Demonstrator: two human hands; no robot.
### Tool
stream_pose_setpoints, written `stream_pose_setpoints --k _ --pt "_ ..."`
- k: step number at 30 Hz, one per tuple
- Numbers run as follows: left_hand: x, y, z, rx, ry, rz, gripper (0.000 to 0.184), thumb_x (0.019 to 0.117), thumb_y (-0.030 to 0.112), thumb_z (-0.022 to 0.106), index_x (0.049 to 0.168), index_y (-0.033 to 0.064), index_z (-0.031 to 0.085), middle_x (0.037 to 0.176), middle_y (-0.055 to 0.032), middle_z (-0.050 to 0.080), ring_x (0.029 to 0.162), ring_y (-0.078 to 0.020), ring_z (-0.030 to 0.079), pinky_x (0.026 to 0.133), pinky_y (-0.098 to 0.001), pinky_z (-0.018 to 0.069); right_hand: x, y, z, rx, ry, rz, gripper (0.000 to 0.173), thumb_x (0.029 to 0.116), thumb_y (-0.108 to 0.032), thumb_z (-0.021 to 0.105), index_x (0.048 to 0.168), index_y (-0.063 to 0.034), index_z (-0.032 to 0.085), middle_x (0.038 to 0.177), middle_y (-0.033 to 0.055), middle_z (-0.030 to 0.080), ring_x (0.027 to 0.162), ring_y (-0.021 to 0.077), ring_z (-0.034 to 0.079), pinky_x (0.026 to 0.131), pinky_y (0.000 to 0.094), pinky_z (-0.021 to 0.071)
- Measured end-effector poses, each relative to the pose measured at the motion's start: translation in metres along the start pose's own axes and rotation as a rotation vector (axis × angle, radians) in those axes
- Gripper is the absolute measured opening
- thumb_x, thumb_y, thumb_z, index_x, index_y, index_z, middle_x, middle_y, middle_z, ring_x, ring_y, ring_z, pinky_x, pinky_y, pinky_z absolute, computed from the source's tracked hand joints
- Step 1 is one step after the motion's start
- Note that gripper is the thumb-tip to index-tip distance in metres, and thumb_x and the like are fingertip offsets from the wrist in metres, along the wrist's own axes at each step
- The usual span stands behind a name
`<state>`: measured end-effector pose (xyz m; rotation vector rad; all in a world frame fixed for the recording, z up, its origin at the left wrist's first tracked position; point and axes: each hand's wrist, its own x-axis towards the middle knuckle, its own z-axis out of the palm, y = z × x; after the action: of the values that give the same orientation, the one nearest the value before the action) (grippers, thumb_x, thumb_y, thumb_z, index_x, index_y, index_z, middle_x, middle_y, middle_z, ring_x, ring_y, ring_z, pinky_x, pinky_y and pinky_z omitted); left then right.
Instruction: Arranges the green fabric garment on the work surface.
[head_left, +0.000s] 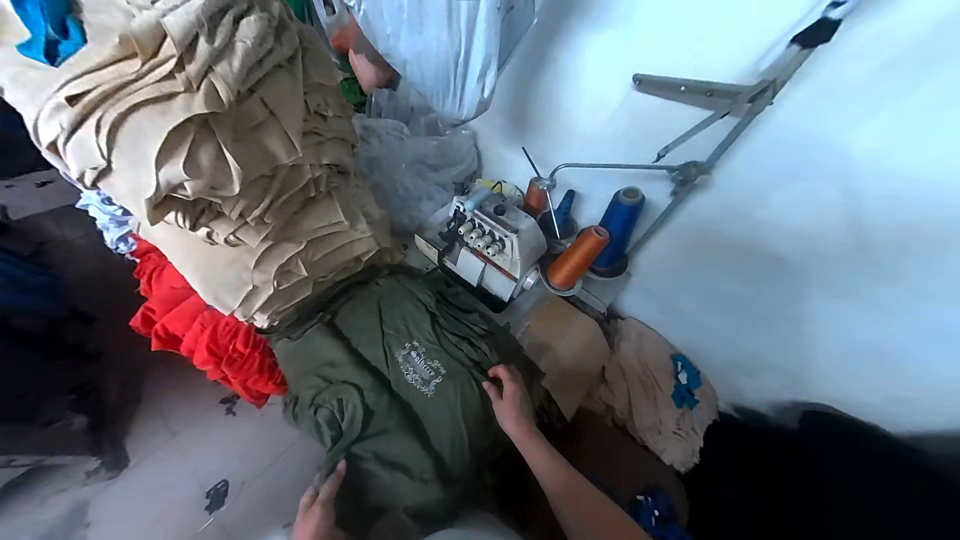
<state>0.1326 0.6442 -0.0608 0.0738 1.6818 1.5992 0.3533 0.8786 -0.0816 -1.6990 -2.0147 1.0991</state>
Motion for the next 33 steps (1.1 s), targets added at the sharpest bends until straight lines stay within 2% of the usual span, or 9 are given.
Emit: stream_pose_setpoints --k 4,8,11,13,15,18,23,28,33 --pt "0.002 0.005 -0.019 -0.113 0.040 0.078 0.035 0.1082 0.019 0.042 0.138 0.0002 0.045 0.112 -0.0036 0.068 0.100 -0.0085 0.069 0.089 -0.0353 0.0598 -0.005 -0.008 -0.004 0.079 0.028 -0.012 0.026 0.1025 -0.018 0.060 0.118 0.0013 0.067 0.121 0.0207 0.065 0.117 0.0302 0.063 0.104 0.0407 0.0500" --pt "-0.007 0.011 -0.018 -0.100 -0.003 0.068 0.026 0.1079 0.014 0.040 0.127 0.0021 0.052 0.101 0.0000 0.073 0.093 -0.0078 0.071 0.086 -0.0337 0.0617 -0.044 -0.054 -0.004 0.260 -0.047 -0.183 0.026 0.1022 -0.017 0.058 0.115 0.0048 0.064 0.109 0.0185 0.068 0.102 0.0246 0.067 0.094 0.0395 0.0549" --pt "-0.010 0.003 -0.015 -0.052 -0.202 0.080 0.054 0.1075 0.045 0.037 0.139 0.0026 0.048 0.116 -0.0023 0.071 0.107 -0.0105 0.069 0.096 -0.0369 0.0583 -0.088 -0.094 0.021 0.371 -0.381 -0.541 0.021 0.1021 -0.012 0.057 0.108 0.0067 0.065 0.100 0.0179 0.068 0.092 0.0229 0.067 0.086 0.0380 0.0565" --pt "-0.015 0.003 -0.008 -0.151 -0.294 0.040 0.083 0.0924 0.075 0.047 0.138 0.0063 0.050 0.115 -0.0024 0.073 0.107 -0.0132 0.070 0.095 -0.0389 0.0589 -0.103 -0.107 0.037 0.386 -0.645 -0.752 0.022 0.1017 -0.011 0.060 0.110 0.0083 0.065 0.098 0.0216 0.069 0.088 0.0276 0.069 0.083 0.0420 0.0569" --pt "-0.019 0.001 -0.004 -0.261 -0.300 -0.028 0.071 0.0917 0.073 0.051 0.125 0.0110 0.059 0.103 -0.0017 0.075 0.097 -0.0127 0.072 0.088 -0.0375 0.0614 -0.102 -0.110 0.038 0.343 -0.769 -0.725 0.028 0.1024 -0.017 0.063 0.117 0.0072 0.064 0.100 0.0228 0.070 0.082 0.0291 0.069 0.079 0.0440 0.0573" --pt "-0.016 -0.008 -0.013 -0.298 -0.253 -0.062 0.040 0.1058 0.044 0.037 0.119 0.0143 0.061 0.100 0.0007 0.076 0.094 -0.0100 0.073 0.085 -0.0350 0.0625 -0.072 -0.098 0.015 0.299 -0.497 -0.403 0.029 0.1046 -0.019 0.056 0.117 0.0043 0.066 0.106 0.0180 0.071 0.092 0.0243 0.071 0.086 0.0405 0.0585" --pt "-0.011 -0.017 -0.021 -0.280 -0.127 -0.108 0.033 0.1082 0.030 0.033 0.118 0.0108 0.059 0.096 -0.0022 0.075 0.090 -0.0120 0.073 0.081 -0.0369 0.0626 0.006 -0.044 -0.014 0.011 -0.046 -0.009 0.031 0.1066 -0.013 0.050 0.133 -0.0024 0.061 0.134 0.0189 0.062 0.124 0.0301 0.062 0.108 0.0441 0.0497" --pt "-0.007 -0.021 -0.020 -0.248 -0.091 -0.083 0.031 0.1072 0.028 0.038 0.122 0.0077 0.057 0.100 -0.0045 0.073 0.093 -0.0133 0.072 0.083 -0.0378 0.0620 0.028 -0.012 -0.010 -0.025 0.035 0.075 0.023 0.1010 -0.016 0.064 0.120 -0.0029 0.068 0.127 0.0195 0.063 0.114 0.0309 0.065 0.101 0.0446 0.0533" --pt "-0.005 -0.021 -0.023 -0.244 -0.106 -0.070 0.031 0.1060 0.028 0.040 0.120 0.0075 0.058 0.099 -0.0047 0.074 0.093 -0.0138 0.073 0.084 -0.0384 0.0621 0.006 -0.013 -0.010 0.037 0.169 -0.061 0.018 0.1014 -0.013 0.060 0.109 0.0005 0.069 0.111 0.0177 0.068 0.105 0.0288 0.067 0.096 0.0433 0.0542"
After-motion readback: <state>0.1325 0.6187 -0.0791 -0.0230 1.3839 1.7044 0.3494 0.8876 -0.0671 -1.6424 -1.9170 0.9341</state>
